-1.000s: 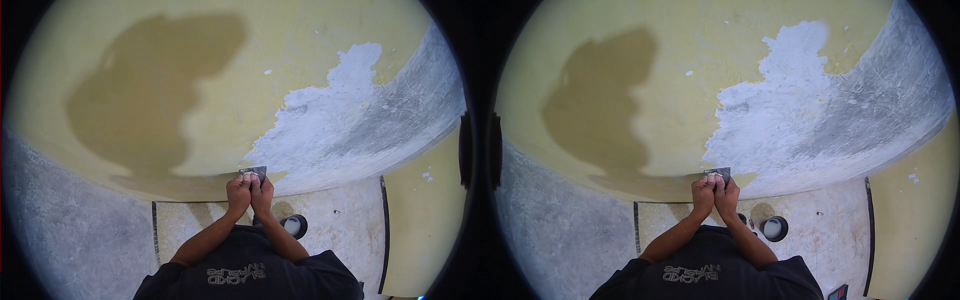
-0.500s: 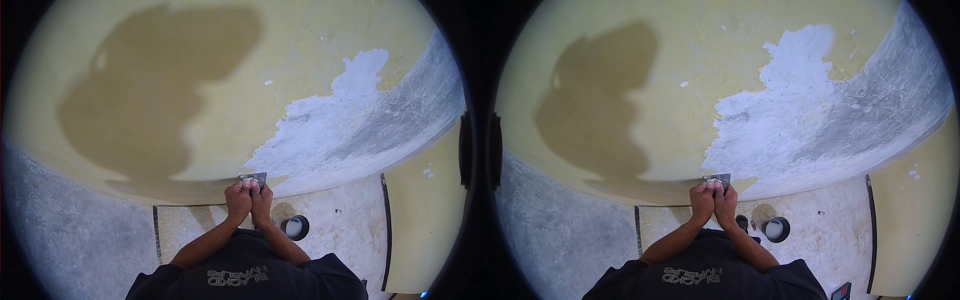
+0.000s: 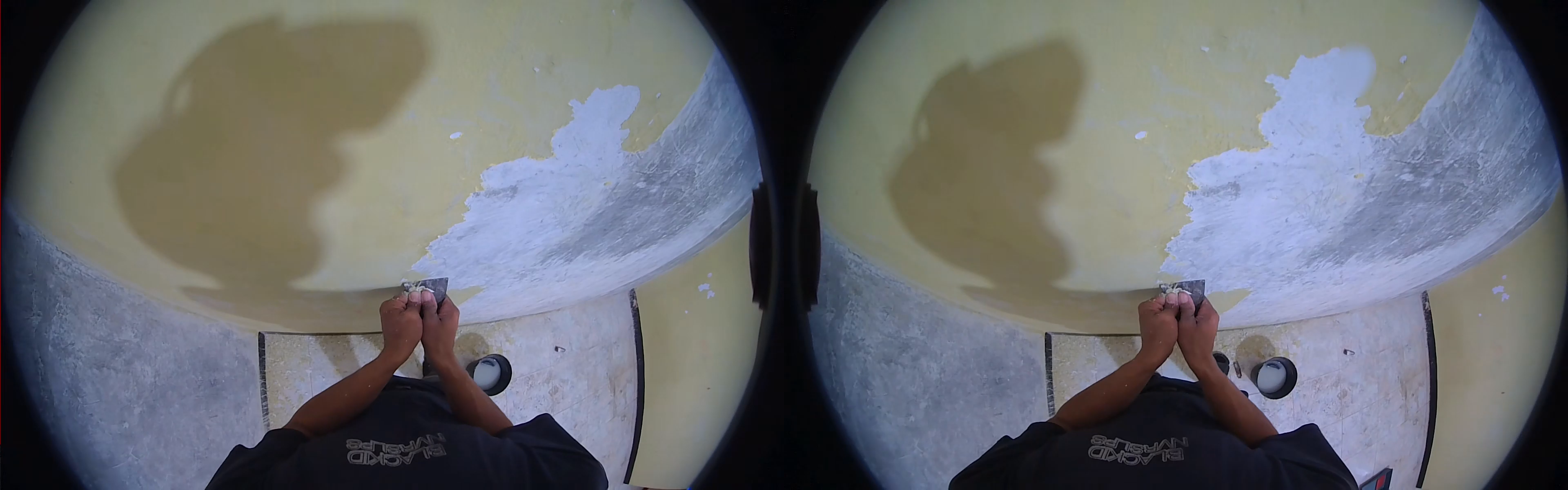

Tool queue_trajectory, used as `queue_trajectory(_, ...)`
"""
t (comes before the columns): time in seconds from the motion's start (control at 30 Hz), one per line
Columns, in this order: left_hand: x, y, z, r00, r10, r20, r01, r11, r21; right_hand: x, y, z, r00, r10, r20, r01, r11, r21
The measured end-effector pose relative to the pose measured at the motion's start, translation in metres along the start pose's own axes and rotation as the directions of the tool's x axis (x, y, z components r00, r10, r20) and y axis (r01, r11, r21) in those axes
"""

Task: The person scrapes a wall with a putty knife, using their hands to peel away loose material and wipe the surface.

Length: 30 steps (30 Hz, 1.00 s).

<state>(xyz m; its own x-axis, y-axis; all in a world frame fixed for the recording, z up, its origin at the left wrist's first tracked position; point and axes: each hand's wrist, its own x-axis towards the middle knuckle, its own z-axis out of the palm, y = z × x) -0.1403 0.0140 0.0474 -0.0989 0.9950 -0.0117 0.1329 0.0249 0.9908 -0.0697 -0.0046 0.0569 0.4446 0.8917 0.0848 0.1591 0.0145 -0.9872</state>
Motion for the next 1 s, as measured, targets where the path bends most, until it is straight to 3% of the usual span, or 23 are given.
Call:
queue_trajectory(0.03, 0.0, 0.002, -0.001, 1.0, 0.007, -0.017, -0.007, 1.0, 0.016, 0.0, -0.001, 0.002, 1.0, 0.011, 0.002, -0.011, 1.0, 0.002)
queue_trajectory(0.07, 0.004, 0.003, -0.002, 1.0, -0.008, -0.019, 0.009, 1.0, 0.022, -0.001, -0.002, 0.005, 0.996, 0.093, 0.008, -0.093, 0.985, 0.146)
queue_trajectory(0.1, 0.007, 0.005, -0.004, 0.983, 0.178, -0.051, -0.171, 0.977, 0.126, -0.005, -0.003, 0.008, 0.983, 0.184, 0.024, -0.183, 0.942, 0.283)
queue_trajectory(0.13, 0.001, 0.002, -0.008, 0.932, 0.358, -0.057, -0.336, 0.911, 0.237, -0.008, -0.01, 0.013, 0.988, 0.155, -0.031, -0.139, 0.947, 0.29)
queue_trajectory(0.17, -0.01, -0.008, -0.011, 0.941, 0.333, -0.051, -0.311, 0.917, 0.25, -0.003, 0.003, 0.005, 0.994, 0.108, 0.017, -0.109, 0.988, 0.108)
queue_trajectory(0.23, 0.004, -0.004, -0.002, 0.969, 0.243, -0.052, -0.236, 0.965, 0.113, 0.0, 0.004, 0.004, 0.999, 0.035, 0.041, -0.038, 0.996, 0.084)
queue_trajectory(0.27, 0.004, -0.003, -0.001, 0.997, -0.021, 0.068, 0.033, 0.983, -0.182, 0.004, 0.002, 0.002, 0.999, 0.017, 0.038, -0.02, 0.996, 0.084)
queue_trajectory(0.3, 0.004, -0.004, 0.003, 0.997, -0.017, 0.07, 0.03, 0.982, -0.187, 0.004, 0.001, 0.0, 0.999, -0.008, 0.04, 0.004, 0.995, 0.103)
queue_trajectory(0.37, 0.005, -0.01, 0.005, 0.992, 0.106, -0.065, -0.109, 0.993, -0.039, -0.002, -0.001, 0.003, 0.999, -0.033, 0.041, 0.027, 0.991, 0.131)
queue_trajectory(0.43, 0.008, -0.006, -0.001, 0.994, 0.103, -0.042, -0.103, 0.995, -0.002, -0.003, -0.007, 0.011, 0.981, 0.18, 0.075, -0.193, 0.852, 0.486)
queue_trajectory(0.47, 0.008, -0.004, -0.005, 0.996, 0.084, -0.022, -0.083, 0.996, 0.038, -0.005, -0.012, 0.01, 0.968, 0.226, 0.11, -0.25, 0.822, 0.512)
queue_trajectory(0.5, 0.011, 0.001, -0.004, 0.995, 0.092, -0.023, -0.091, 0.995, 0.035, -0.002, -0.018, 0.008, 0.97, 0.217, 0.109, -0.242, 0.823, 0.515)
queue_trajectory(0.57, 0.006, 0.007, -0.004, 0.998, 0.059, -0.01, -0.06, 0.996, -0.065, -0.003, -0.025, 0.002, 0.998, -0.003, 0.069, -0.015, 0.968, 0.252)
queue_trajectory(0.7, 0.005, 0.016, -0.004, 0.999, 0.008, 0.039, -0.003, 0.992, -0.126, 0.003, -0.019, 0.007, 1.0, -0.012, 0.029, 0.002, 0.942, 0.335)
queue_trajectory(0.77, 0.005, 0.027, -0.01, 0.975, 0.22, -0.022, -0.213, 0.962, 0.173, 0.002, -0.021, 0.011, 0.994, 0.097, 0.057, -0.112, 0.876, 0.47)
queue_trajectory(0.9, 0.009, 0.036, -0.01, 0.984, 0.177, -0.011, -0.177, 0.984, 0.028, 0.004, -0.028, 0.008, 0.998, -0.011, 0.064, -0.015, 0.916, 0.402)
queue_trajectory(0.97, 0.001, 0.012, -0.01, 0.958, 0.273, -0.088, -0.273, 0.962, 0.005, -0.009, -0.008, 0.012, 0.998, 0.001, 0.058, -0.025, 0.905, 0.424)
queue_trajectory(1.0, -0.001, -0.007, -0.013, 0.971, 0.219, -0.094, -0.218, 0.976, 0.023, -0.01, 0.01, 0.017, 0.998, 0.038, 0.051, -0.052, 0.943, 0.328)
